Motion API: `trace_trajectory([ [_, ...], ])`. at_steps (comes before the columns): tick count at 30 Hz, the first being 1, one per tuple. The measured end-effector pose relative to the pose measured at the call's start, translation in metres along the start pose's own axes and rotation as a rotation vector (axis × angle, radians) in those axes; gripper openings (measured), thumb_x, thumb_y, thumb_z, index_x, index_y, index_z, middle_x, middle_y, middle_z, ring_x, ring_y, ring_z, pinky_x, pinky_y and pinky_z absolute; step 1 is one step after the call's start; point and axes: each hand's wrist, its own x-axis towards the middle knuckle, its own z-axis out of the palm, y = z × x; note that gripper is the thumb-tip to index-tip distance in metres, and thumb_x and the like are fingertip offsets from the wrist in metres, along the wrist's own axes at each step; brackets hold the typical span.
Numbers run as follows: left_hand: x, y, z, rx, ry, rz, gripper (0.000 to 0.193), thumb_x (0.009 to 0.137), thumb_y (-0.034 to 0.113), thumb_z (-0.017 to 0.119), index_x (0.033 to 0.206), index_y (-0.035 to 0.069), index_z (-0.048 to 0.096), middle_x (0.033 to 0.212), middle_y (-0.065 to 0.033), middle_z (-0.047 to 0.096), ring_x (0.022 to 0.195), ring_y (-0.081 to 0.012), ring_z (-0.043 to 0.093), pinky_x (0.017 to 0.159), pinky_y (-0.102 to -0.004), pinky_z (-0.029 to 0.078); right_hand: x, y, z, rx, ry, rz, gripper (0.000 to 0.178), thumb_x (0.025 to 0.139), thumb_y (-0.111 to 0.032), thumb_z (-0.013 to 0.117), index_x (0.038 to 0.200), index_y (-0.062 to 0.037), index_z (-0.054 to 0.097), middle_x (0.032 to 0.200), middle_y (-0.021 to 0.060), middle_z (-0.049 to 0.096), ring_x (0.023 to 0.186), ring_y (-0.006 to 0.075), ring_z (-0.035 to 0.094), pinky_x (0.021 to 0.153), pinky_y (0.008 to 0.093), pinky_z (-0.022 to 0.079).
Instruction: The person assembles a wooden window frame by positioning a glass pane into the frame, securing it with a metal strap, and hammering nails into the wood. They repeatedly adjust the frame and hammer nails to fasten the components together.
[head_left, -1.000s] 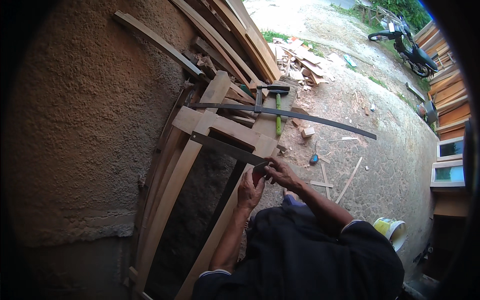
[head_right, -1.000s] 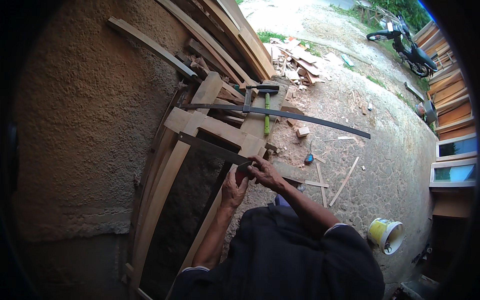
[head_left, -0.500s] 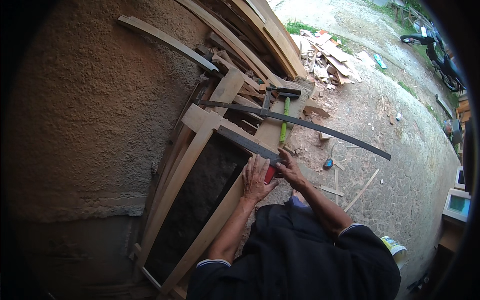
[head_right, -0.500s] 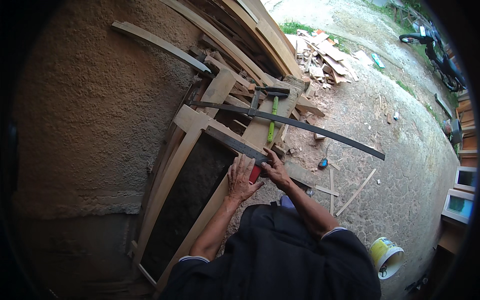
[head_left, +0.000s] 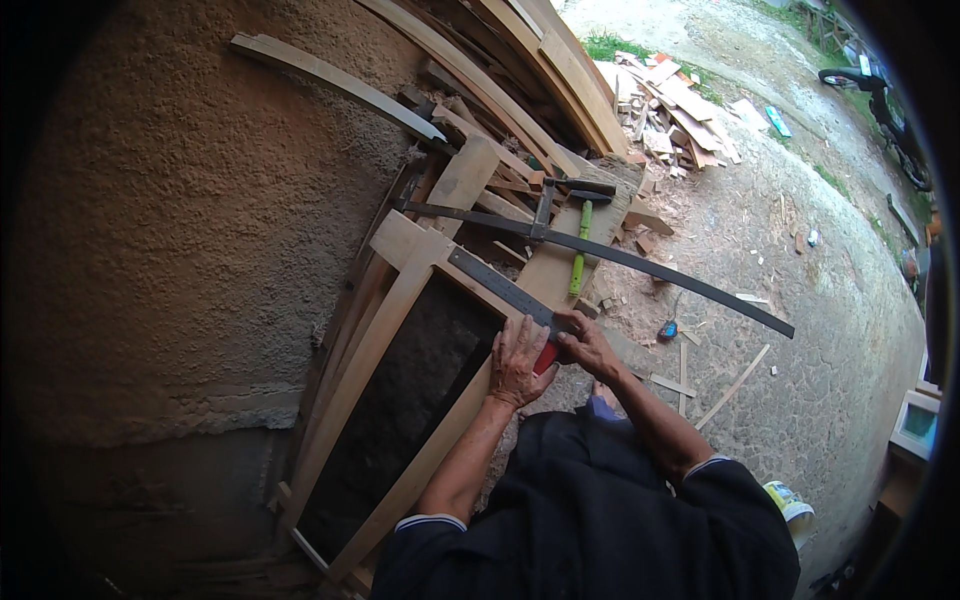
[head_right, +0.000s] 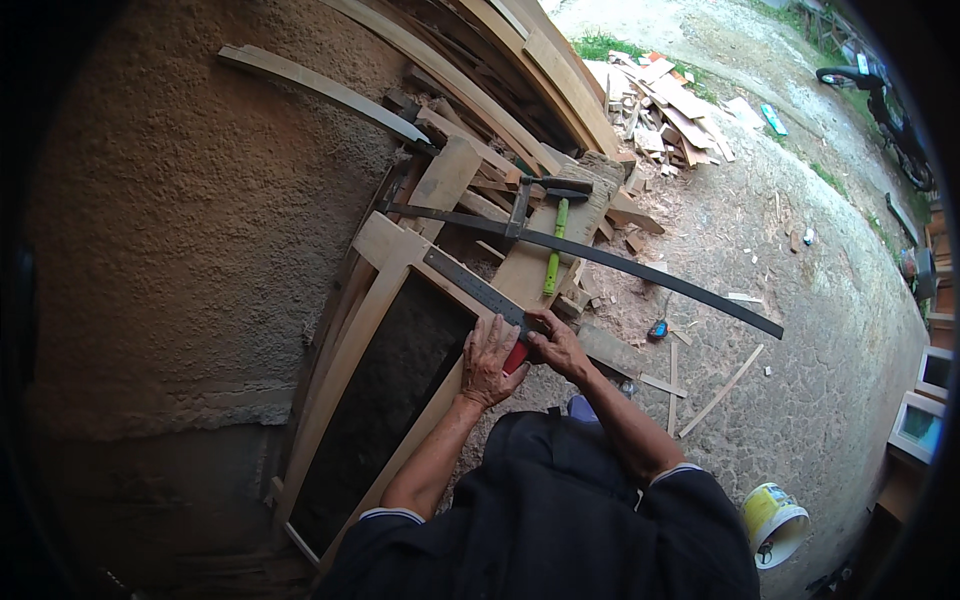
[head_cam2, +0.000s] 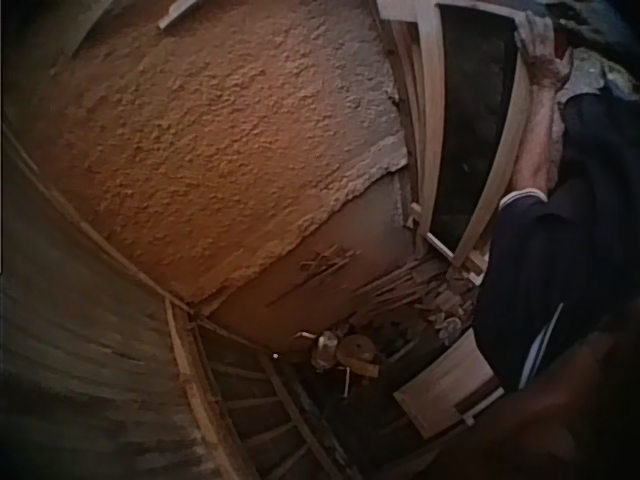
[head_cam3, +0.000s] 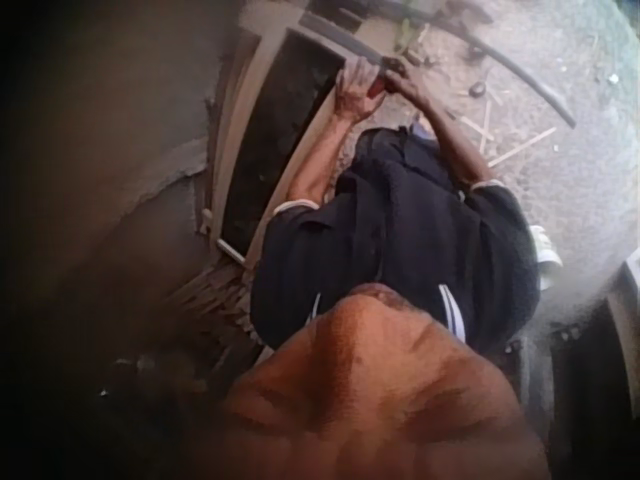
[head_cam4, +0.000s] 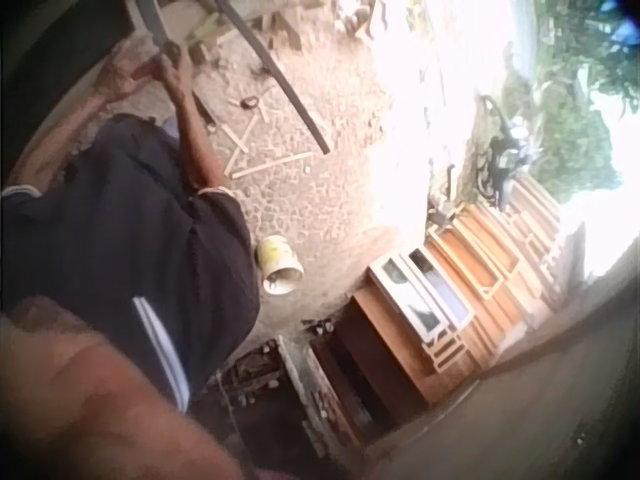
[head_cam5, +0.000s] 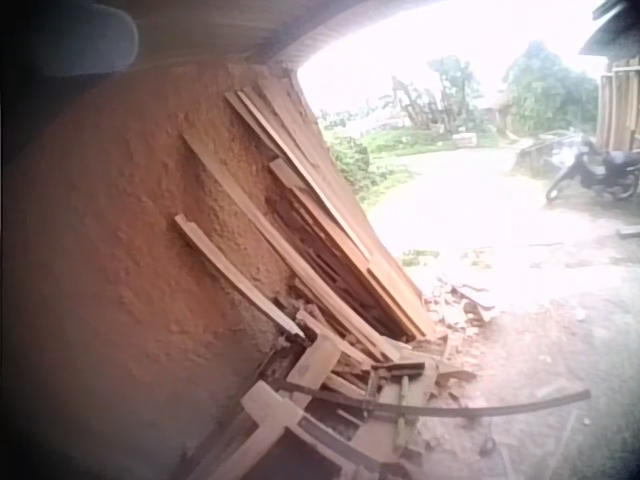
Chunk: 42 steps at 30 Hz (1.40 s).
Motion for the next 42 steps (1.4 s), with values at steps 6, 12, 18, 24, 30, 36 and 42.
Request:
trace_trajectory([
  [6,0.0,-0.001,-0.002,-0.02,-0.01,0.012,0.078,0.079,0.046,0.073,0.147,0.015,0.051,0.159,-0.0212,0.034,0.144,-0.0512,0.028,0.115,-0.0605,0.024,0.007,-0.003,-0.004,0.003,-0.01,0.044,0.04,0.099,-0.02,0.062,0.135,-0.0079,0.049,0.108,0.009,0.065,0.083,0.0132,0.064,0.069,0.0296,0.055],
  [12,0.0,-0.001,-0.001,-0.002,-0.035,0.0,0.077,0.079,0.046,0.073,0.146,0.016,0.052,0.16,-0.0205,0.033,0.144,-0.0507,0.029,0.115,-0.0604,0.024,0.016,0.001,-0.013,-0.067,-0.044,0.082,0.037,0.099,-0.02,0.062,0.132,-0.0087,0.051,0.096,0.0085,0.067,0.079,0.0123,0.063,0.067,0.0296,0.054],
  [18,-0.001,-0.003,-0.001,-0.011,-0.049,0.002,0.078,0.079,0.047,0.073,0.147,0.016,0.052,0.16,-0.0203,0.033,0.144,-0.0505,0.028,0.115,-0.0605,0.025,0.041,-0.009,-0.03,-0.512,0.074,-0.164,0.023,0.096,-0.019,0.063,0.115,-0.0057,0.065,0.089,0.0114,0.069,0.082,0.0205,0.068,0.073,0.0352,0.055],
  [24,-0.001,-0.003,0.002,-0.019,-0.02,-0.002,0.077,0.078,0.05,0.072,0.145,0.018,0.054,0.158,-0.017,0.038,0.143,-0.0482,0.03,0.115,-0.0607,0.026,0.108,-0.061,-0.081,-1.077,0.574,-0.386,0.021,0.094,-0.026,0.063,0.1,-0.0066,0.068,0.1,0.0187,0.071,0.095,0.0381,0.068,0.079,0.0453,0.054],
  [30,0.0,-0.002,0.0,-0.01,-0.025,-0.01,0.076,0.078,0.05,0.071,0.145,0.019,0.054,0.159,-0.0169,0.038,0.143,-0.048,0.03,0.115,-0.0607,0.026,0.177,-0.093,-0.103,-1.3,0.504,0.17,0.043,0.093,-0.045,0.062,0.101,-0.0029,0.067,0.098,0.0209,0.072,0.094,0.037,0.07,0.079,0.0467,0.054],
  [36,0.0,-0.002,-0.003,-0.023,-0.04,-0.017,0.076,0.078,0.051,0.072,0.145,0.02,0.054,0.159,-0.0159,0.037,0.144,-0.0477,0.031,0.116,-0.06,0.026,0.152,-0.084,-0.106,-1.4,0.282,0.052,0.059,0.091,-0.057,0.062,0.106,-0.0003,0.058,0.099,0.0246,0.069,0.097,0.0403,0.068,0.08,0.0512,0.053],
  [42,0.0,-0.003,-0.003,-0.03,-0.038,-0.02,0.077,0.078,0.051,0.071,0.146,0.021,0.053,0.159,-0.0154,0.037,0.143,-0.0478,0.031,0.116,-0.0599,0.026,0.119,-0.066,-0.119,-1.452,0.275,0.123,0.056,0.095,-0.057,0.057,0.102,-0.0013,0.058,0.094,0.0249,0.069,0.094,0.0408,0.068,0.078,0.0506,0.052],
])
